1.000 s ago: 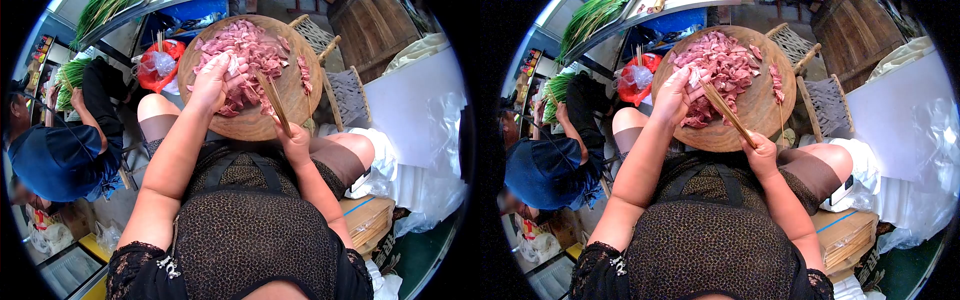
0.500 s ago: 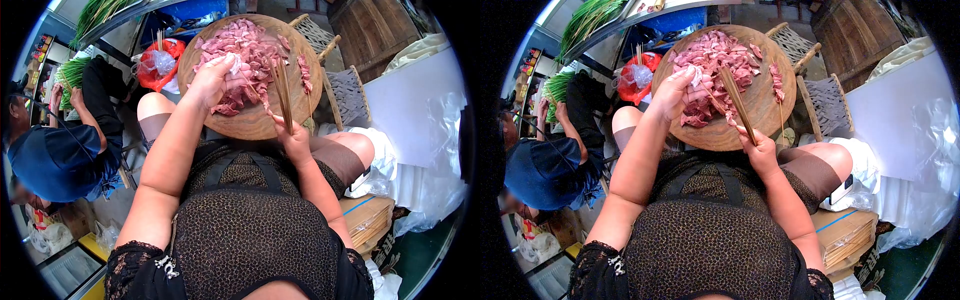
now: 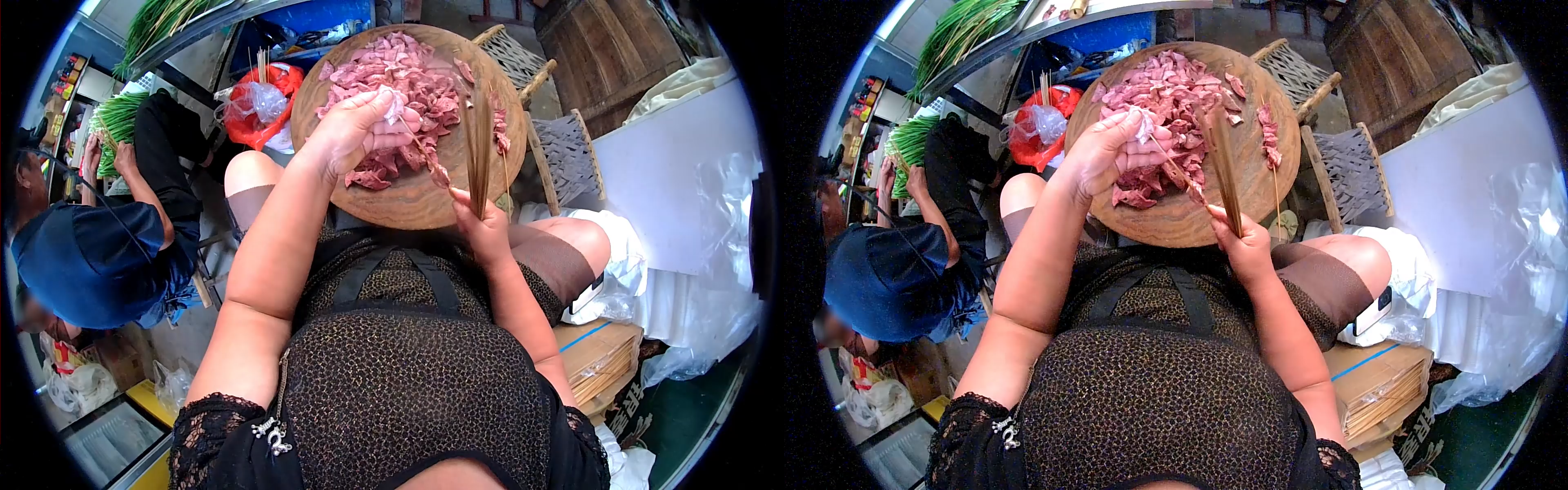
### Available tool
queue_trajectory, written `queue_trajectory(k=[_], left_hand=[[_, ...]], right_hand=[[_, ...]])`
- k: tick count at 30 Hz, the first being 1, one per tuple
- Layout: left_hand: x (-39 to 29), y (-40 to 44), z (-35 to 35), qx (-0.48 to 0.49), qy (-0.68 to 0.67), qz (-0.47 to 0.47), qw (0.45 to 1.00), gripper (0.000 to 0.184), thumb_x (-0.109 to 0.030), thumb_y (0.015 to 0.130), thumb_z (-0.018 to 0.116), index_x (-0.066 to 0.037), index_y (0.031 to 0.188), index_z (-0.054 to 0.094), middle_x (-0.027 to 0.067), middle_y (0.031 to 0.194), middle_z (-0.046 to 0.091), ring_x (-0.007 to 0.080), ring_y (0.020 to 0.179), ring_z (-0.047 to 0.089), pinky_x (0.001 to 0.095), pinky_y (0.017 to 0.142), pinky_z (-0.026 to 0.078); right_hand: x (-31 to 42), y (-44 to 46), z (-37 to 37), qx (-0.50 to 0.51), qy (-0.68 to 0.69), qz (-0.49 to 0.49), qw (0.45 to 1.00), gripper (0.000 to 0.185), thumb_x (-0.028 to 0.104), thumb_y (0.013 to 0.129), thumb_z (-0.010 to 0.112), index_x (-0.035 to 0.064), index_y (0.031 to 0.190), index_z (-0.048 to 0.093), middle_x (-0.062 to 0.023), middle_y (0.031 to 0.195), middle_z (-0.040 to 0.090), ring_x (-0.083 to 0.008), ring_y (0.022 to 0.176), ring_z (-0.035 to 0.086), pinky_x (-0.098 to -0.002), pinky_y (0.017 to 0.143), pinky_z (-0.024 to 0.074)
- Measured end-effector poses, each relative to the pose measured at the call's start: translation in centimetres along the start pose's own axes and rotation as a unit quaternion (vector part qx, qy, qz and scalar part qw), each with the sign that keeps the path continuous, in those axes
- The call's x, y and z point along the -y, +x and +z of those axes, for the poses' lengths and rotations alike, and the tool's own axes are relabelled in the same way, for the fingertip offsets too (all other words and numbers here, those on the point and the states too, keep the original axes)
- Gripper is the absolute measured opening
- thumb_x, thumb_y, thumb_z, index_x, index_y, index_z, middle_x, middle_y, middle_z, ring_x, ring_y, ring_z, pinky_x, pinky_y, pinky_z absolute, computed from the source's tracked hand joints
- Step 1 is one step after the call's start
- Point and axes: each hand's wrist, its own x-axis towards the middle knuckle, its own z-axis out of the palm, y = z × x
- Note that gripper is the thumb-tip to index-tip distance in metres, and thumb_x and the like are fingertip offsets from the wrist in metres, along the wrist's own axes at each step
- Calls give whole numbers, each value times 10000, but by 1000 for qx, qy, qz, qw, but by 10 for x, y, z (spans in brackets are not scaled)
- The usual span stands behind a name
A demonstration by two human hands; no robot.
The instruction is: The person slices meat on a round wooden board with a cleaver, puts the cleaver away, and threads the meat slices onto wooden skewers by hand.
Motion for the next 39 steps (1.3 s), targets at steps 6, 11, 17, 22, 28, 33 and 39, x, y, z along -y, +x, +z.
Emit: queue_trajectory(k=[6, 11, 17, 22, 28, 33, 39], left_hand=[[1, 0, 0, 19, 10, -3, 1000, 290, -280, 951, 454, -24, 1052, 544, 151, 1009, 632, 258, 942, 626, 377, 811, 531], [1, -2, 0, 38, 13, -14, 999, 295, -284, 955, 445, -25, 1051, 549, 141, 1003, 634, 253, 939, 625, 384, 813, 528], [0, -7, 0, 86, -3, -26, 996, 303, -290, 957, 439, -26, 1059, 549, 144, 1019, 632, 255, 951, 621, 387, 817, 524], [5, -4, 0, 77, -8, -28, 997, 288, -255, 955, 450, -20, 1096, 537, 146, 1040, 625, 252, 965, 616, 390, 833, 519], [23, 4, 9, -76, -62, 140, 985, 363, -153, 918, 526, -18, 1250, 468, 140, 1070, 617, 214, 950, 621, 340, 834, 526], [20, 2, 7, -63, -38, 119, 990, 332, -156, 920, 523, -4, 1214, 498, 127, 1037, 621, 208, 932, 621, 339, 823, 531], [15, 1, 9, -34, -15, 85, 996, 340, -166, 924, 516, 15, 1210, 491, 106, 963, 617, 203, 914, 615, 352, 814, 534]], right_hand=[[-6, 2, -1, -56, -161, -167, 971, 222, 90, 874, 602, 17, 1081, 635, 48, 686, 508, -31, 593, 440, -183, 521, 367], [4, -3, -2, 3, -14, -11, 1000, 223, 76, 868, 597, 16, 1081, 627, 36, 670, 514, -39, 559, 432, -187, 495, 348], [9, -2, -6, 58, 81, 56, 993, 232, 63, 863, 592, 14, 1088, 618, 41, 665, 500, -47, 535, 416, -187, 478, 328], [4, -1, -3, 9, -8, -6, 1000, 244, 63, 869, 591, 11, 1105, 616, 46, 687, 507, -39, 558, 430, -185, 501, 356], [3, -1, 1, 6, 4, -15, 1000, 238, 66, 874, 589, 15, 1104, 619, 55, 681, 504, -32, 563, 431, -180, 505, 361], [1, 0, -6, 20, 22, 13, 999, 240, 76, 871, 594, 17, 1102, 622, 58, 665, 501, -32, 548, 424, -180, 494, 348], [-5, 1, -10, 28, 38, 8, 999, 248, 90, 868, 600, 19, 1105, 622, 61, 656, 496, -31, 539, 414, -179, 486, 336]])
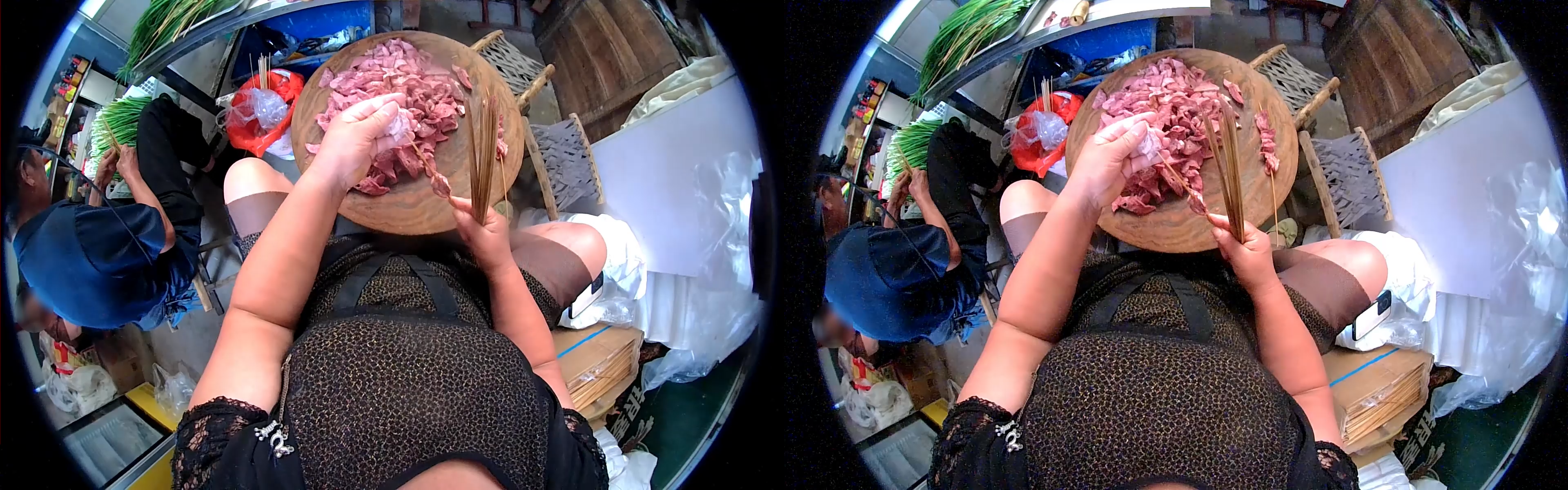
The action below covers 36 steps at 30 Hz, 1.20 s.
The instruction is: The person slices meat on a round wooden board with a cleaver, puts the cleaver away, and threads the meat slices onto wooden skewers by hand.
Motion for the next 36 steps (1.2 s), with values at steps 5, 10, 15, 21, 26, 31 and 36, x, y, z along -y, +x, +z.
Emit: queue_trajectory(k=[5, 10, 15, 21, 26, 31, 36], left_hand=[[1, 2, 1, 19, -19, -4, 1000, 346, -173, 932, 500, 24, 1216, 478, 100, 945, 612, 206, 915, 613, 362, 814, 535], [-5, 2, 8, 18, -13, -22, 1000, 359, -179, 934, 497, 22, 1229, 462, 104, 957, 612, 205, 921, 611, 360, 835, 527], [4, 3, 9, 41, -21, -39, 998, 363, -185, 931, 504, 21, 1228, 461, 100, 962, 614, 202, 918, 611, 360, 848, 517], [30, 0, 25, 15, -1, -66, 998, 367, -191, 925, 521, 18, 1222, 468, 104, 972, 613, 196, 916, 608, 355, 827, 518], [40, 0, 29, -17, -6, -69, 997, 389, -195, 929, 520, -14, 1265, 442, 109, 1081, 592, 185, 947, 594, 339, 816, 514], [31, 17, -10, -38, 122, 44, 991, 338, -194, 915, 553, -56, 1221, 515, 70, 1092, 592, 156, 957, 576, 306, 788, 502], [33, 7, -23, 29, 584, 207, 785, 151, -87, 804, 588, -56, 928, 666, 83, 877, 633, 192, 853, 606, 344, 743, 497]], right_hand=[[1, 0, 3, 1, 7, -4, 1000, 251, 93, 868, 601, 18, 1107, 619, 57, 675, 503, -29, 547, 414, -179, 492, 340], [7, -2, 7, 18, 28, 27, 999, 248, 85, 871, 589, 7, 1106, 602, 42, 667, 495, -45, 541, 421, -184, 487, 340], [25, -3, 15, 11, 73, 84, 994, 264, 75, 871, 580, -7, 1122, 577, 32, 654, 486, -54, 536, 427, -185, 478, 338], [17, 11, 23, -30, 72, 40, 996, 309, 112, 863, 584, -20, 1140, 543, 40, 596, 433, -49, 471, 371, -183, 412, 279], [20, 15, 22, -48, 85, 58, 994, 309, 120, 864, 588, -14, 1140, 545, 32, 606, 457, -46, 466, 374, -182, 403, 276], [25, 13, 10, -77, 119, 66, 988, 277, 141, 884, 582, 23, 1132, 545, 12, 625, 499, -41, 439, 384, -174, 369, 277], [21, 16, 4, -110, 139, 47, 983, 265, 149, 891, 572, 26, 1122, 526, 9, 613, 497, -44, 414, 371, -176, 352, 274]])
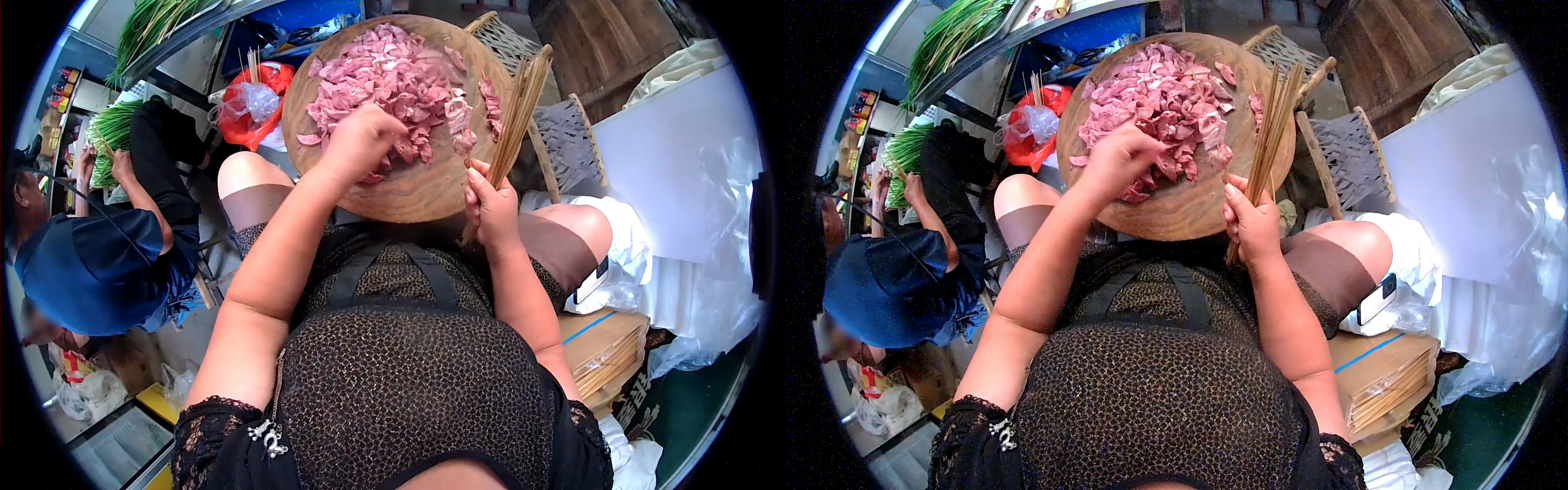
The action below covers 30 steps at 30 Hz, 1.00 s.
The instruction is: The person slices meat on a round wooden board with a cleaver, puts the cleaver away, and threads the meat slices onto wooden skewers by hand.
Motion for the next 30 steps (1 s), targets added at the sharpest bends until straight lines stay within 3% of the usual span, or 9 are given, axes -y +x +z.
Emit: queue_trajectory(k=[2, 4, 8, 10, 12, 13, 16, 21, 30], left_hand=[[-3, -8, 15, 47, 171, 113, 978, 175, -75, 743, 571, -79, 885, 674, 109, 794, 590, 306, 818, 588, 404, 734, 486], [-5, -11, 29, 56, 297, 90, 949, 177, -106, 746, 594, -131, 904, 671, 107, 792, 580, 298, 826, 581, 389, 725, 487], [-8, -6, 31, 85, 274, 23, 958, 171, -172, 788, 585, -117, 925, 672, 107, 813, 583, 293, 823, 581, 387, 717, 479], [-18, -4, 17, 23, 129, -28, 991, 193, -193, 816, 592, -70, 944, 667, 109, 827, 590, 280, 813, 582, 366, 704, 473], [-5, 4, 10, -97, 45, 15, 994, 190, -186, 860, 588, -35, 954, 656, 62, 811, 598, 192, 767, 594, 306, 673, 471], [1, 9, 7, -115, -97, -83, 985, 184, -177, 882, 568, -33, 961, 650, 46, 829, 607, 165, 750, 597, 283, 652, 474], [6, 19, -11, -114, -466, -251, 841, 155, -152, 937, 494, -40, 995, 583, 54, 887, 626, 167, 805, 638, 249, 646, 527], [11, 18, -10, -158, -573, -243, 767, 155, -130, 953, 445, -13, 1010, 529, 109, 995, 597, 252, 959, 620, 332, 791, 550], [8, 17, -12, -184, -620, -239, 724, 166, -162, 949, 468, -21, 1008, 530, 112, 1021, 594, 261, 981, 611, 352, 814, 542]], right_hand=[[-2, 0, 0, -1, -2, 2, 1000, 262, 149, 892, 571, 26, 1119, 528, 9, 611, 495, -43, 414, 370, -176, 351, 273], [-3, -2, 0, -2, -6, 7, 1000, 260, 150, 892, 570, 27, 1117, 529, 9, 609, 494, -43, 413, 369, -175, 350, 272], [-1, -5, -1, 1, -17, 11, 1000, 252, 143, 887, 571, 26, 1105, 527, 12, 606, 471, -47, 419, 352, -183, 354, 251], [-1, -6, -4, 9, -15, 15, 1000, 256, 143, 885, 573, 25, 1108, 525, 13, 602, 471, -46, 421, 355, -184, 352, 249], [-2, -5, -5, 25, -31, 33, 999, 248, 164, 883, 589, 37, 1093, 557, 16, 608, 496, -39, 414, 373, -175, 359, 271], [-3, -5, -3, 27, -30, 34, 999, 248, 164, 883, 589, 37, 1093, 557, 16, 608, 496, -39, 414, 373, -175, 359, 271], [-8, -6, 0, 70, -70, 56, 994, 244, 174, 872, 605, 40, 1075, 576, 21, 603, 498, -36, 418, 376, -176, 367, 274], [-12, -6, 6, 100, -114, 77, 986, 247, 164, 861, 617, 27, 1064, 581, 25, 601, 488, -38, 451, 387, -178, 401, 283], [-10, -7, 8, 91, -122, 76, 985, 233, 164, 861, 614, 28, 1049, 591, 37, 592, 487, -34, 459, 394, -180, 410, 287]])
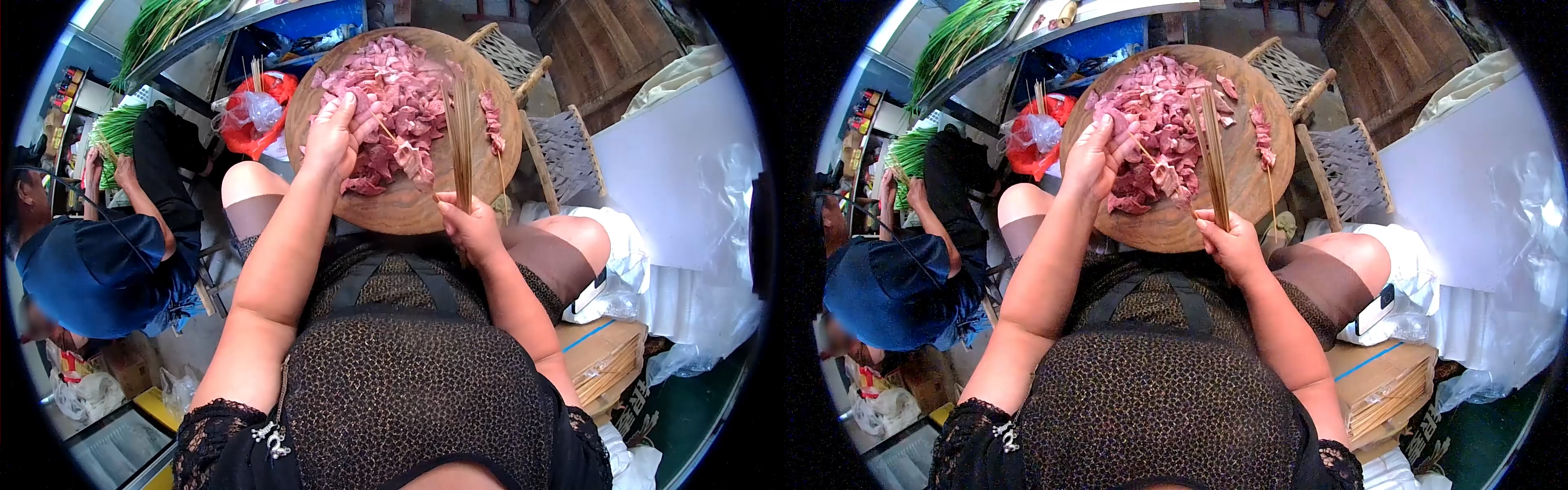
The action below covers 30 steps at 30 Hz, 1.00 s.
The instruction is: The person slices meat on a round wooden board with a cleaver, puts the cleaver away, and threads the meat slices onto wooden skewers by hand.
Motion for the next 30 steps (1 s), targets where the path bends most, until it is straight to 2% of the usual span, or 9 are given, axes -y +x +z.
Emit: queue_trajectory(k=[6, 8, 10, 12, 15, 22, 24, 27, 30], left_hand=[[-4, -7, 4, 14, 45, -21, 999, 169, -167, 930, 509, -17, 995, 551, 102, 966, 625, 237, 930, 629, 331, 784, 550], [-5, -5, 2, 12, 59, -31, 998, 166, -165, 927, 514, -18, 994, 553, 107, 965, 632, 230, 908, 634, 330, 779, 552], [-5, -6, 2, 8, 73, -45, 996, 164, -162, 923, 520, -18, 992, 556, 112, 964, 639, 223, 887, 640, 328, 775, 553], [-6, -9, 4, 14, 96, -51, 994, 140, -152, 916, 530, -29, 979, 553, 131, 954, 643, 199, 811, 643, 314, 719, 554], [-8, -13, 8, 26, 113, -72, 991, 155, -155, 914, 535, -19, 985, 554, 129, 950, 643, 190, 801, 641, 310, 721, 553], [-2, -18, 13, 40, 165, -93, 981, 212, -161, 915, 534, 6, 1045, 549, 114, 966, 630, 207, 836, 637, 325, 743, 551], [1, -18, 14, 35, 132, -23, 990, 248, -154, 922, 517, 14, 1104, 533, 117, 996, 616, 217, 885, 629, 338, 767, 546], [-5, -18, 15, 41, 74, -47, 995, 272, -154, 937, 481, 19, 1145, 516, 126, 1020, 608, 222, 922, 622, 352, 785, 542], [-8, -15, 10, 68, 73, -64, 993, 276, -154, 950, 441, 21, 1152, 512, 130, 1030, 605, 230, 939, 620, 370, 792, 541]], right_hand=[[1, -3, 1, 0, 3, 8, 1000, 232, 156, 862, 612, 23, 1051, 591, 38, 606, 487, -34, 481, 410, -180, 422, 295], [0, -2, 1, -2, 3, -27, 1000, 228, 141, 863, 607, 13, 1051, 593, 41, 621, 483, -38, 505, 424, -179, 444, 310], [-3, -1, -2, 0, 4, -32, 999, 227, 134, 863, 606, 9, 1052, 594, 41, 627, 483, -41, 514, 428, -181, 458, 319], [-4, 0, -2, 2, 4, -38, 999, 226, 127, 863, 605, 5, 1053, 595, 42, 633, 482, -44, 523, 432, -182, 471, 328], [-4, -1, -2, -7, -7, -39, 999, 228, 123, 861, 608, 0, 1054, 595, 40, 637, 482, -48, 530, 434, -186, 485, 335], [-7, 0, -4, 5, 31, -50, 998, 227, 111, 866, 605, -11, 1056, 592, 36, 634, 478, -53, 527, 430, -190, 484, 336], [-5, -1, -4, 6, 32, -49, 998, 226, 109, 867, 604, -13, 1057, 591, 36, 633, 477, -53, 526, 429, -190, 484, 337], [-4, -2, -5, 5, 29, -44, 999, 225, 109, 867, 603, -15, 1054, 591, 35, 632, 478, -51, 526, 429, -188, 484, 335], [-7, 2, -8, 7, 19, -48, 999, 223, 108, 867, 602, -16, 1051, 592, 36, 636, 481, -48, 526, 430, -187, 483, 335]])
